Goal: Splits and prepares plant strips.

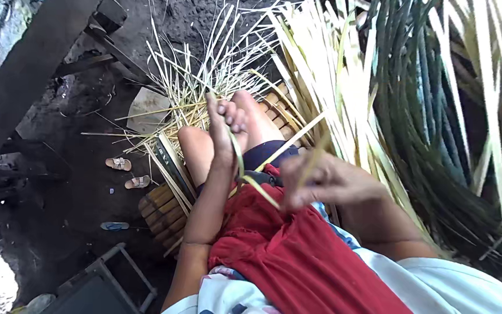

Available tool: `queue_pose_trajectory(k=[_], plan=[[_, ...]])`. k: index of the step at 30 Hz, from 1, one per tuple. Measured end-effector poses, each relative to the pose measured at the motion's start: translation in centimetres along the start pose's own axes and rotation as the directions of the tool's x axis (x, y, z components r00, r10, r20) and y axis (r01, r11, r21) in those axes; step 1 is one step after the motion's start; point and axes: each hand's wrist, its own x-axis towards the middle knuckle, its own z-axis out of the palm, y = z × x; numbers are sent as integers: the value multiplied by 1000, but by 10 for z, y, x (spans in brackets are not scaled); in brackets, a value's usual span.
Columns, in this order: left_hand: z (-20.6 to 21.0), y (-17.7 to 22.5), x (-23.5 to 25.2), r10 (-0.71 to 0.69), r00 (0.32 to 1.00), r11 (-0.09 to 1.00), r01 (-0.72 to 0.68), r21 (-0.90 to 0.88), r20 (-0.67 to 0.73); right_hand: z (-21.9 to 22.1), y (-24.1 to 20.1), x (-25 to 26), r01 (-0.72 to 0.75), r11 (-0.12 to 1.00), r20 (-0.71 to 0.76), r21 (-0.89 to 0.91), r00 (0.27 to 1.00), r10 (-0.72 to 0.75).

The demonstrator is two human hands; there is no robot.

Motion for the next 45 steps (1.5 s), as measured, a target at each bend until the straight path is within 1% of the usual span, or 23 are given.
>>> queue_pose_trajectory(k=[2, 4, 6, 7, 8, 10, 13, 15, 17, 19, 21, 22, 23, 25, 28, 30, 33, 35, 36, 38, 41, 43, 45], plan=[[-8, 10, 9, 21, 1000, 998, -20, -56, 12, 12, 1, -8, 46, 997, 117, 56, 992, -52], [-13, 9, -2, -97, 960, 994, 108, -30, 264, 9, 1, 0, -2, 995, -96, -95, 995, -8], [-23, -2, -21, -256, 833, 965, 253, 73, 491, -8, -2, 13, -89, 976, -413, -199, 911, -2], [-31, -7, -30, -294, 801, 956, 251, 153, 522, -17, -2, 17, -103, 963, -499, -250, 866, -37], [-33, -10, -35, -299, 814, 953, 226, 203, 499, -24, -3, 21, -114, 945, -532, -307, 844, -71], [-26, -12, -31, -196, 895, 971, 119, 209, 402, -20, -2, 32, -124, 915, -480, -384, 874, -83], [-13, -2, -21, -59, 967, 991, 26, 134, 247, 4, 15, 36, -44, 927, -222, -372, 974, -43], [-18, 12, -10, 17, 987, 998, -25, 51, 157, 15, 25, 18, 26, 984, 97, -175, 995, -9], [-33, 22, 4, 62, 992, 997, -58, -45, 106, 29, 31, 2, 0, 996, 379, 92, 925, -35], [-44, 25, 1, 4, 980, 998, 8, -58, 200, 24, 32, 0, -51, 989, 360, 138, 933, -2], [-50, 18, -25, -126, 915, 992, 106, 72, 384, -1, 24, 6, -97, 994, 67, 50, 993, 93], [-54, 14, -45, -186, 880, 979, 126, 162, 437, -17, 19, 13, -99, 995, -100, 12, 990, 100], [-55, 9, -59, -225, 867, 969, 151, 196, 444, -30, 16, 19, -77, 996, -228, -34, 971, 67], [-48, 1, -74, -181, 922, 978, 130, 166, 342, -36, 10, 30, -36, 989, -319, -146, 948, -13], [-35, -9, -81, -46, 988, 999, 42, 34, 146, 0, 7, 42, -72, 960, -195, -270, 981, 19], [-35, -6, -77, -11, 999, 1000, 10, 23, 38, 11, 14, 39, -54, 967, -62, -249, 997, 40], [-53, 11, -43, 123, 974, 987, -141, -82, -190, 27, 20, 6, -36, 998, 300, 49, 954, 19], [-68, 21, -30, 167, 971, 976, -187, -112, -169, 37, 23, -2, -49, 986, 394, 162, 919, -19], [-74, 21, -33, 141, 988, 983, -147, -107, -64, 35, 23, 1, -62, 987, 332, 147, 943, 9], [-79, 14, -60, -27, 973, 997, 8, 82, 228, 16, 21, 15, -107, 990, 48, 87, 993, 103], [-77, 0, -84, -210, 918, 956, 121, 267, 336, -14, 19, 40, -93, 995, -312, -32, 947, 79], [-72, -2, -83, -157, 946, 962, 83, 259, 282, -5, 16, 50, -106, 977, -304, -185, 952, 46], [-66, 3, -77, -63, 976, 971, 12, 241, 207, 17, 19, 49, -111, 951, -175, -290, 983, 62]])
